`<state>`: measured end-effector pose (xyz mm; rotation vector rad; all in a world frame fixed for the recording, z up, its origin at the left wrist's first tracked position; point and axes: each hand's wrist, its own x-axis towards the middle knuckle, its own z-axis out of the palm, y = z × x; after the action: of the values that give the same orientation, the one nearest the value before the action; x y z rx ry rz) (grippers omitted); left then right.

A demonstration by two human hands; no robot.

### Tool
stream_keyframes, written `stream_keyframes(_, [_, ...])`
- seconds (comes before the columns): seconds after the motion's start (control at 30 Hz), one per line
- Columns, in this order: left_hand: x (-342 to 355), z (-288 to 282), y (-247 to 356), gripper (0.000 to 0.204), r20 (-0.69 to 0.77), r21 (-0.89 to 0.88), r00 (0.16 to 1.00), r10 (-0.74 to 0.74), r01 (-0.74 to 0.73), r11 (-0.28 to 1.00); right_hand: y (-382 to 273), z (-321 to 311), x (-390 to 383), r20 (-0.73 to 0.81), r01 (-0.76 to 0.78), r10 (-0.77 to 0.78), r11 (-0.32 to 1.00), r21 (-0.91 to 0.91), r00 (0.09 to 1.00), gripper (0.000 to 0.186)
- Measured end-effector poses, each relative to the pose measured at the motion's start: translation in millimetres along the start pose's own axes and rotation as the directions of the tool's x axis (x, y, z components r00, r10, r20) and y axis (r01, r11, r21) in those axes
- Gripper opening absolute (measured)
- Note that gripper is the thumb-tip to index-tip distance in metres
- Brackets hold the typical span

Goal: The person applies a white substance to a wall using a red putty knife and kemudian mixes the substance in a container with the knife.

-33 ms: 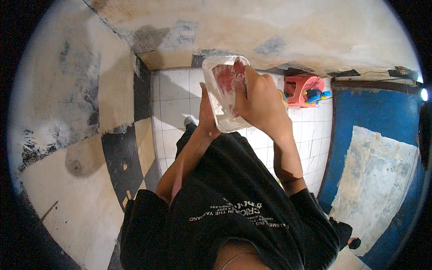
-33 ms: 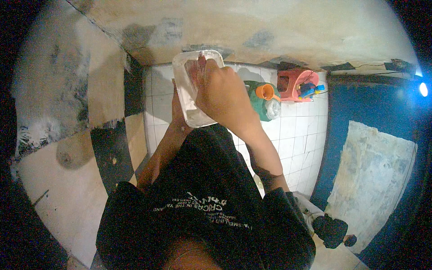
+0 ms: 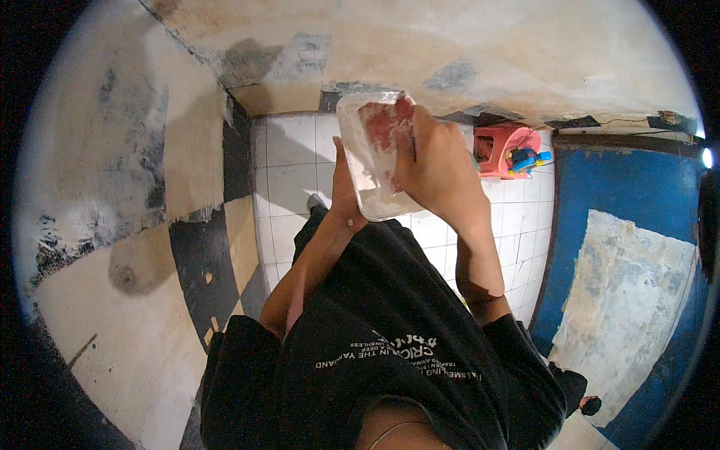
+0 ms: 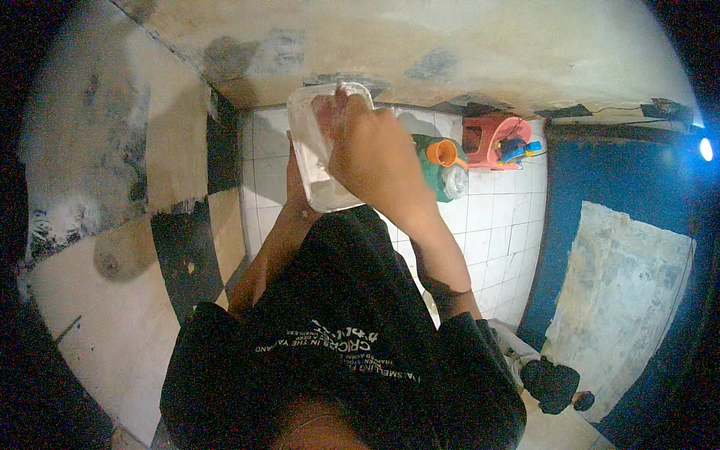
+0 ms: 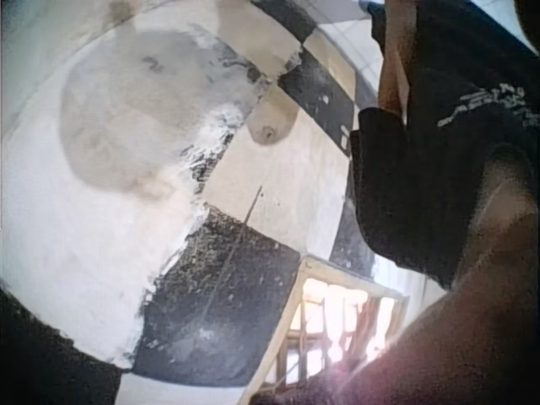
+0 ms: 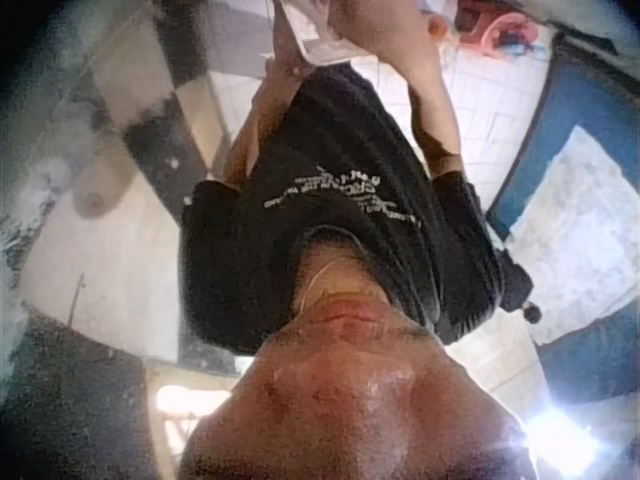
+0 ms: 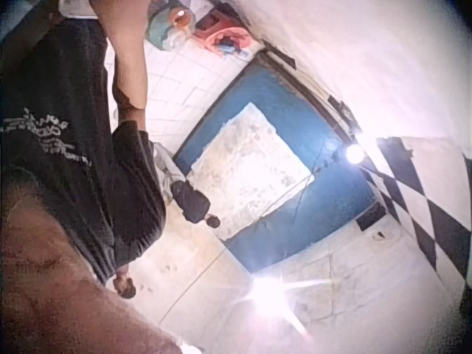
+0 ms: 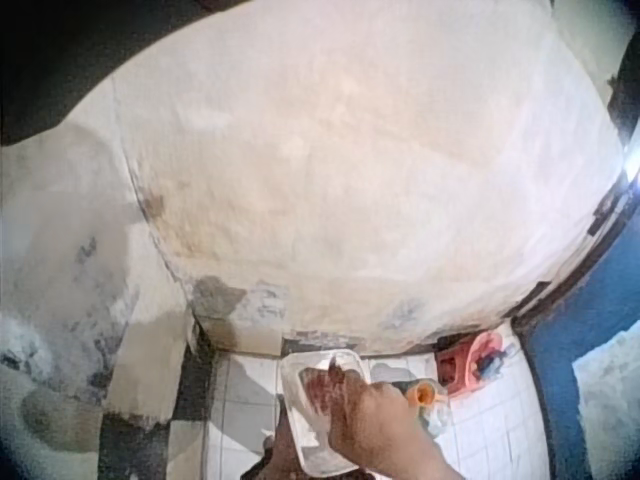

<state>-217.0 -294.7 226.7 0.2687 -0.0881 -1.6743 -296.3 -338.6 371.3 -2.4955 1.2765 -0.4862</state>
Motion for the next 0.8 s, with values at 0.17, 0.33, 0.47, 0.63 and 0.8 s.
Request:
stream_keyframes(0.17, [-1, -12, 1, 0.071, 0.22, -0.365, 0.975, -0.033, 0.114, 0.924, 8, 0, 5, 0.044, -0.093, 0.092, 0.996, 0.011, 0.995, 0.015])
stream_keyframes(0.33, [6, -12, 2, 0.072, 0.174, -0.471, 0.985, -0.011, 0.093, 0.877, 7, 15, 7, 0.029, -0.015, 0.013, 0.997, 0.082, 0.999, 0.015])
stream_keyframes(0.47, [7, -7, 9, 0.071, 0.147, -0.295, 0.989, -0.001, 0.045, 0.954, 6, 6, 4, 0.033, -0.14, 0.136, 0.97, 0.199, 0.99, 0.012])
stream_keyframes(0.63, [13, -25, 2, 0.072, 0.302, -0.538, 0.953, 0.029, 0.146, 0.83, 14, 29, -3, 0.013, -0.098, 0.097, 0.974, 0.206, 0.995, 0.012])
stream_keyframes(0.8, [9, -23, 4, 0.073, 0.02, 0.04, 1.0, 0.018, -0.018, 0.999, 13, 17, -1, -0.026, -0.037, 0.04, 0.994, 0.107, 0.999, 0.012])
